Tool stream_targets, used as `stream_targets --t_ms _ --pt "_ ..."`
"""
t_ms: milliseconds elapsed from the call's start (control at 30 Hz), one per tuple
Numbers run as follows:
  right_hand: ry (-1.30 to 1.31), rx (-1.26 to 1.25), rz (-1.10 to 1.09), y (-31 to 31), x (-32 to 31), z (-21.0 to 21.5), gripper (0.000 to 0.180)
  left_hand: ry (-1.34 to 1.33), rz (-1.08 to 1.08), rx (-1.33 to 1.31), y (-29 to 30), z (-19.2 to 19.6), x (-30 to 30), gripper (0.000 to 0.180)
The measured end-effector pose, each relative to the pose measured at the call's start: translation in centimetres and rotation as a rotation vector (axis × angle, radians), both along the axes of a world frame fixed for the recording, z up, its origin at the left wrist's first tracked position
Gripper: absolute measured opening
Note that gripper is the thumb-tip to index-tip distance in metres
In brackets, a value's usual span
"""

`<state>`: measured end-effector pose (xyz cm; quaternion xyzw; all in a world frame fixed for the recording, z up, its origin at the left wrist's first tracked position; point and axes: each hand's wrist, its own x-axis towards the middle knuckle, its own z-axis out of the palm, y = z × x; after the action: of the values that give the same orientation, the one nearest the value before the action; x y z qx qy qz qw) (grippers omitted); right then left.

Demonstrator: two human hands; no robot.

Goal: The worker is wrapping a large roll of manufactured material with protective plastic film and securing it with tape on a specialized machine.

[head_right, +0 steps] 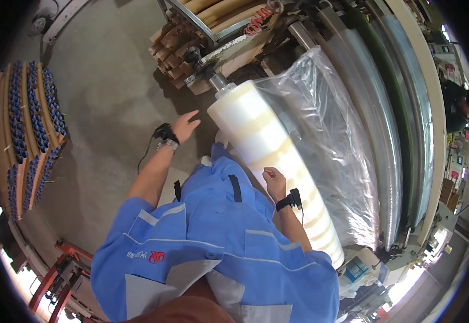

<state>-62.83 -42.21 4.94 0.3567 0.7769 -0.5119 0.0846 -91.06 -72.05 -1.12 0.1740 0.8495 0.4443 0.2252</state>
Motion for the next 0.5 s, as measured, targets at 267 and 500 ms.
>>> stream_targets --t_ms 267,500 --pt "-0.226 -0.072 -0.099 -1.6 -6.9 3.7 0.022 -0.018 0.095 0.051 8.1 -1.8 -4.4 0.023" --pt "-0.637 -0.176 -0.35 -7.1 -2.1 2.7 0.025 0.051 -0.065 0.197 7.3 -2.4 -7.0 0.009"
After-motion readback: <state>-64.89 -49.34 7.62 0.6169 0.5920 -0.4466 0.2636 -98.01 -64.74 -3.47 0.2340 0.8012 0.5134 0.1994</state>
